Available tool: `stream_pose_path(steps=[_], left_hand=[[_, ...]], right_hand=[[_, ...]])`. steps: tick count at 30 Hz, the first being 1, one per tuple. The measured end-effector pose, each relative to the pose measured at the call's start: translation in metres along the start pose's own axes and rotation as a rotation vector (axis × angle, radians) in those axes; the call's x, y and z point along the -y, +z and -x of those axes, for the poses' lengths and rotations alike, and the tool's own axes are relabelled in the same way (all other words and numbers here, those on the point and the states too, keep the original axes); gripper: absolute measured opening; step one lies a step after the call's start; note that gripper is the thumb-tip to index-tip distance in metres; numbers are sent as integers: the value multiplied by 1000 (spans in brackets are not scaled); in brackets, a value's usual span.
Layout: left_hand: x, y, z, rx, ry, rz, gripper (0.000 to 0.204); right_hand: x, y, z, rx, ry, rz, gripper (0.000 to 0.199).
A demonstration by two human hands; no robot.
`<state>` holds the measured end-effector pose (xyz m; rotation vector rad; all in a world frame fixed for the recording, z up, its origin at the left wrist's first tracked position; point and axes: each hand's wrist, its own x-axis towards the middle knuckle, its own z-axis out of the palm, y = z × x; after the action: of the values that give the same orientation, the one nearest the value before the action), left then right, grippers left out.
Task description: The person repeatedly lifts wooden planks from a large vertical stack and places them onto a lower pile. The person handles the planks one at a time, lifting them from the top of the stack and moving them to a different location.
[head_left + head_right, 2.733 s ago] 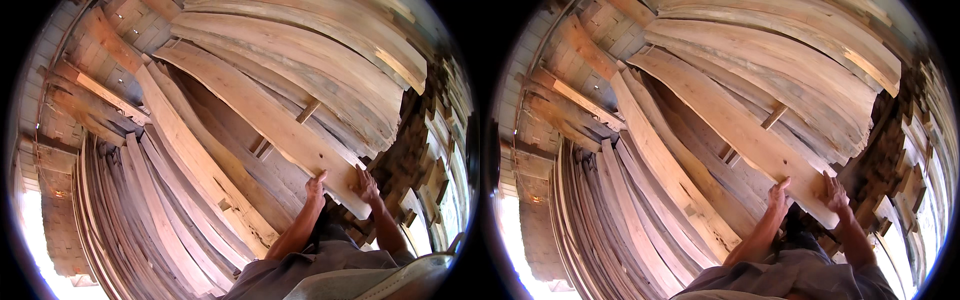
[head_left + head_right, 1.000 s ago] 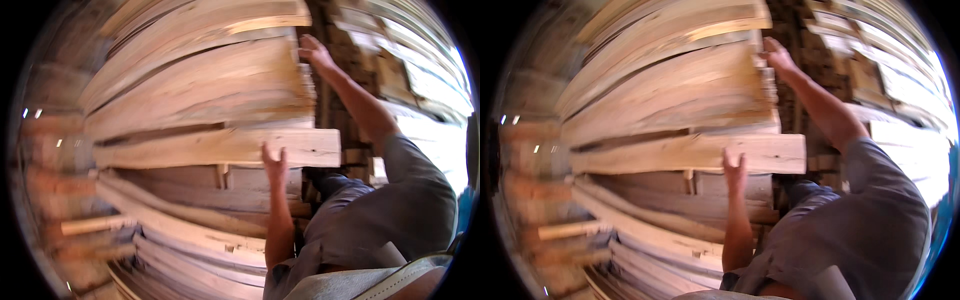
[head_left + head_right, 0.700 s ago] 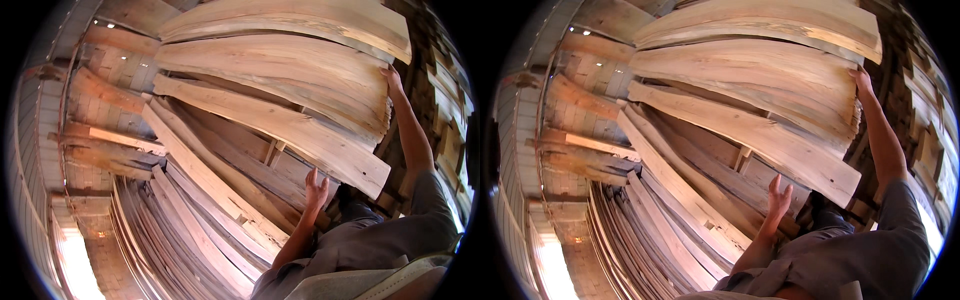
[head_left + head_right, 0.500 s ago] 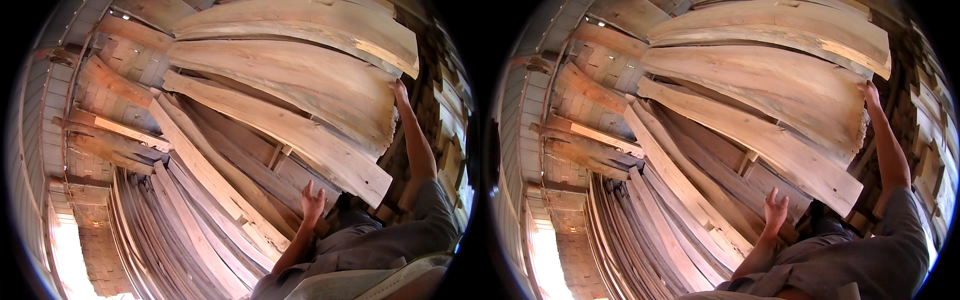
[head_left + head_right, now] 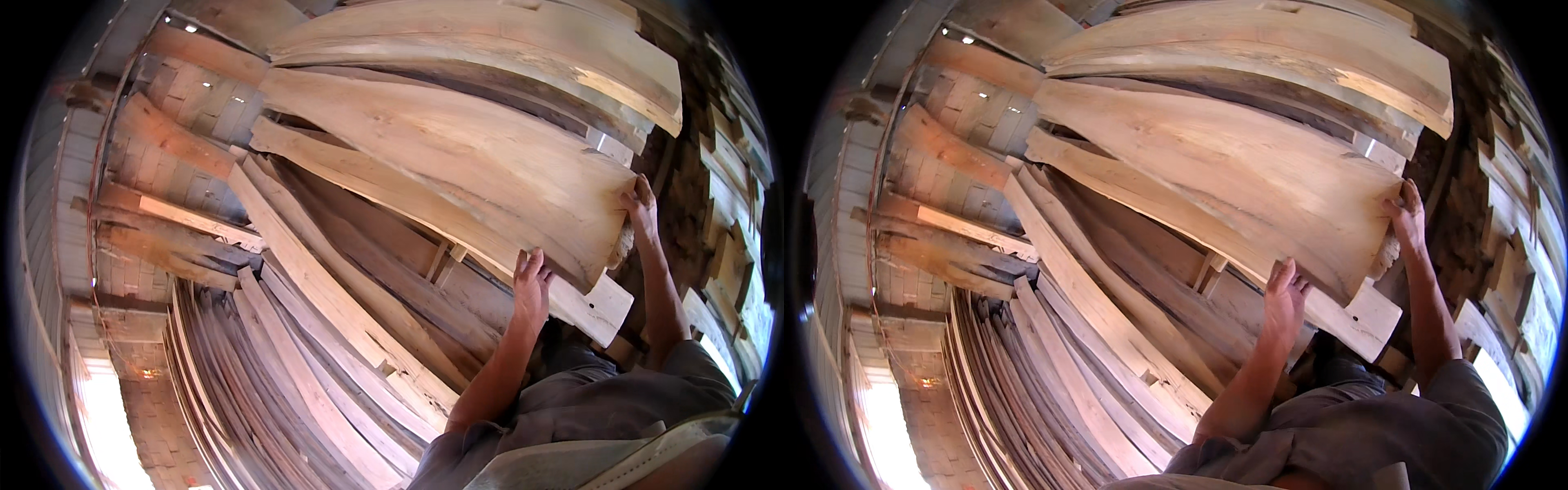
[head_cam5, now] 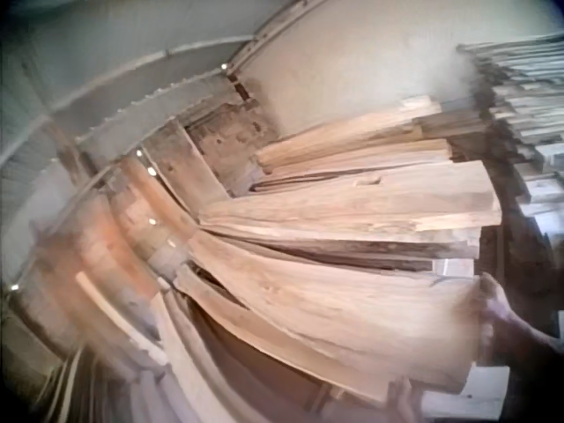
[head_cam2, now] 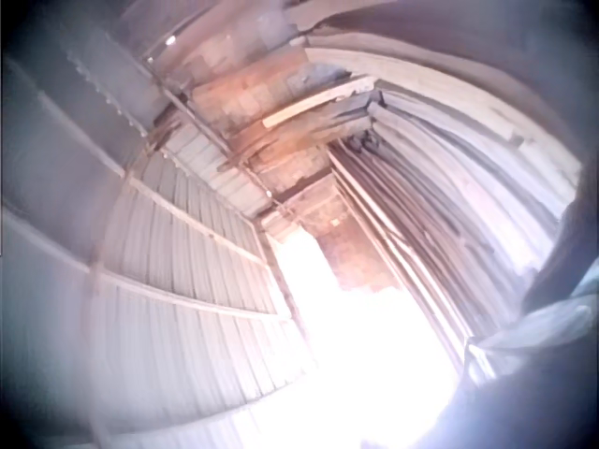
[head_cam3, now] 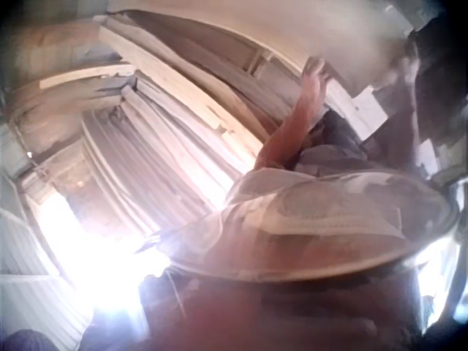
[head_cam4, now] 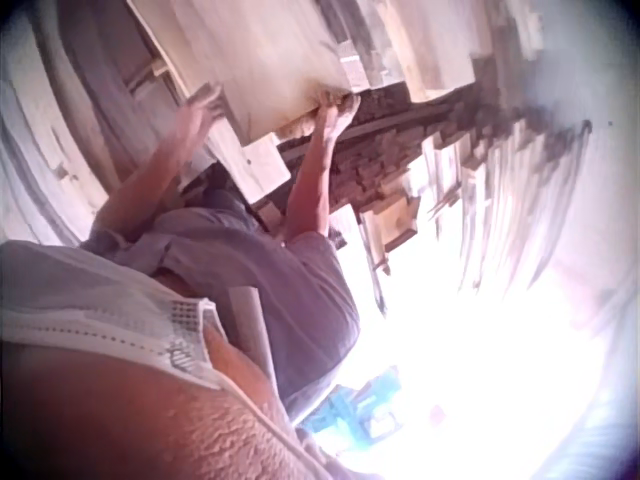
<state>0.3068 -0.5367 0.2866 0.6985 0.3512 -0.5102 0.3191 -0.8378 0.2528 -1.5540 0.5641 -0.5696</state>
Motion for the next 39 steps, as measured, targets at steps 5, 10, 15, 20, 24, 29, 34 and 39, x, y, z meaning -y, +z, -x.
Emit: stream_pose_path(steps=[5,10,15,20,24,29,34,39], left_hand=[[-6,-31,24,-203,-48,-20,48],[-60,-56,95,-373,-67,7,51],[-89,-116,135,-556,44,-80,51],[-110,-121,145,-527,155,-225,56],[-109,-116,147,-495,155,-213,55],[-98,-142,141,-373,229,-123,54],[-73,-97,108,-563,44,103,52],[-27,-30,62,-470,28,-247,76]], right_hand=[[39,22,92,5,-197,461,73],[81,40,181,232,-353,666,70],[71,42,242,470,99,248,61],[33,59,240,651,829,-488,51],[41,88,243,723,873,-840,52],[42,99,242,593,717,-497,58],[105,80,203,447,470,-91,71],[211,81,179,508,-259,417,69]])
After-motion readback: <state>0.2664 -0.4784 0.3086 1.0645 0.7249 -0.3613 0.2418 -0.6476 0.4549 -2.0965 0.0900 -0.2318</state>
